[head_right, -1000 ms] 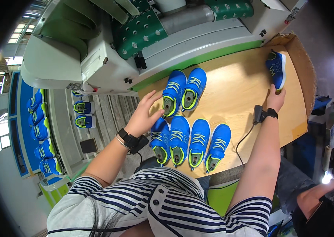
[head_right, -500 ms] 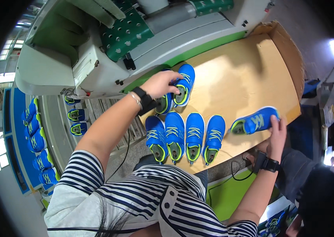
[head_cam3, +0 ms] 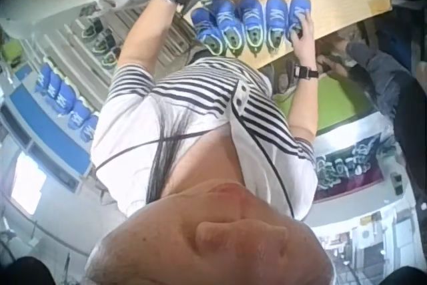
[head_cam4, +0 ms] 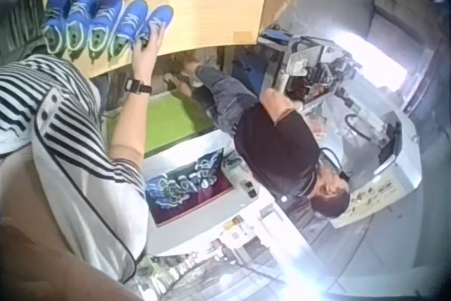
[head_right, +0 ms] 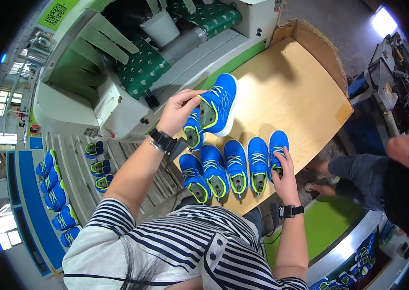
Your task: The person uses a handheld brush to scrub the soles and sides of blue and green sneakers. They pick up shoes from a wooden table, clean them, and place them onto a moving conveyor belt.
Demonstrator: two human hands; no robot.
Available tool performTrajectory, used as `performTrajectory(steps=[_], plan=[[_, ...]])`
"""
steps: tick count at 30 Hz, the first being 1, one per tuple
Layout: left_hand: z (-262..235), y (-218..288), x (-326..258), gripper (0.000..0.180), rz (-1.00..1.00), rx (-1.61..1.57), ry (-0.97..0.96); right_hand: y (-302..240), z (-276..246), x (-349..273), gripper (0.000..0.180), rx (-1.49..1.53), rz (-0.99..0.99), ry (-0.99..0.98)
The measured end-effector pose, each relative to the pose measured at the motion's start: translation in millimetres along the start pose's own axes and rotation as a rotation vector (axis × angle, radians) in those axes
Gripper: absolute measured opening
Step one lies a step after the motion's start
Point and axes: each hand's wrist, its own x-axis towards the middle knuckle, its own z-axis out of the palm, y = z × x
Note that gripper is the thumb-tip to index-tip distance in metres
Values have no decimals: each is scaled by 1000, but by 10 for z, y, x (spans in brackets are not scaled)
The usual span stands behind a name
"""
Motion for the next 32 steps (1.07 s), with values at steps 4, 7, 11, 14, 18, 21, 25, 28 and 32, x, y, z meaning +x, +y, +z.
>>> performTrajectory(steps=[4,7,11,14,18,21,25,28,32], plan=[[-31,375,-247,24,74,-124,56,71,183,-142,70,6,39,81],[26,320,-357,20,-17,-124,56,-15,260,-167,80,-236,26,234],[128,647,-570,18,86,-106,85,-1000,289,-148,96,-13,-211,217],[298,800,-667,20,219,162,42,-1523,399,-130,114,558,-93,-124],[455,985,-764,23,352,358,24,-1894,478,-54,98,541,-74,-113],[366,914,-745,25,402,355,27,-1696,481,155,83,495,-74,-29],[69,1266,-718,23,408,157,10,-2243,194,128,72,784,38,-42],[-10,1459,-829,47,484,227,173,-2338,162,87,72,628,-97,-61],[-118,1422,-841,52,441,411,3,-2397,229,92,73,523,-156,-92]])
